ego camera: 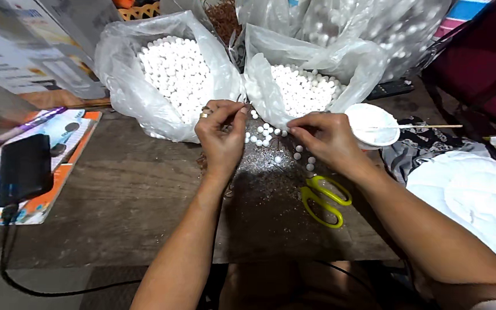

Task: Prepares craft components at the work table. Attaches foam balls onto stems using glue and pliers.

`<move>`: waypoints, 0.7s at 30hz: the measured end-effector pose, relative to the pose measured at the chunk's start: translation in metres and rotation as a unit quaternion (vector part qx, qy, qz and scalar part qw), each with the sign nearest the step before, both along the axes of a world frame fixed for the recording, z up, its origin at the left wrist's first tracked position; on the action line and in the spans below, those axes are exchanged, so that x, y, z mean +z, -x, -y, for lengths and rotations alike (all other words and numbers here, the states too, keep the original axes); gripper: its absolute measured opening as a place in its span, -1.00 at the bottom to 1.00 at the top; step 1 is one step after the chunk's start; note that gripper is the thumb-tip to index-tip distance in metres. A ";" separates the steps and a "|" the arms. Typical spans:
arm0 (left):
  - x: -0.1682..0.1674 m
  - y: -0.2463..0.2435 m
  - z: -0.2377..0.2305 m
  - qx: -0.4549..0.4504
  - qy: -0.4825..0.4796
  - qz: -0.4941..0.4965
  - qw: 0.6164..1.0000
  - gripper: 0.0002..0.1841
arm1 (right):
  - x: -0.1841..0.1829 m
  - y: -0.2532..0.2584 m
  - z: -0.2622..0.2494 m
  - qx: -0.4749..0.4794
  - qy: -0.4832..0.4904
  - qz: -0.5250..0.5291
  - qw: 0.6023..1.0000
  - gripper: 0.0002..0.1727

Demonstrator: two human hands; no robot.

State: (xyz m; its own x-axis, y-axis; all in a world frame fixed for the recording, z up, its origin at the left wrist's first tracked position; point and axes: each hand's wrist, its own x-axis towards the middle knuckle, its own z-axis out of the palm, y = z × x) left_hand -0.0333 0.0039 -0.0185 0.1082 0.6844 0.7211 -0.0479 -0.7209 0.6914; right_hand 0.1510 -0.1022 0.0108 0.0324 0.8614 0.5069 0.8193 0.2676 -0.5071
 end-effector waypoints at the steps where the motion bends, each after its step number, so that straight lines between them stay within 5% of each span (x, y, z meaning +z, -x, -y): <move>1: 0.000 0.000 0.000 0.001 -0.002 0.002 1.000 -0.91 | 0.000 0.004 -0.014 0.004 0.016 -0.002 1.000 -0.79; 8: 0.012 0.006 -0.011 0.027 0.001 0.086 0.996 -0.90 | -0.003 0.029 -0.078 0.041 0.129 -0.008 0.991 -0.82; 16: 0.012 0.002 -0.006 0.012 -0.002 0.084 0.996 -0.92 | -0.010 0.050 -0.111 0.042 0.237 0.100 0.965 -0.83; 21: 0.004 0.000 -0.003 0.011 -0.019 0.026 0.999 -0.91 | -0.016 0.031 -0.085 0.065 0.090 -0.033 0.993 -0.83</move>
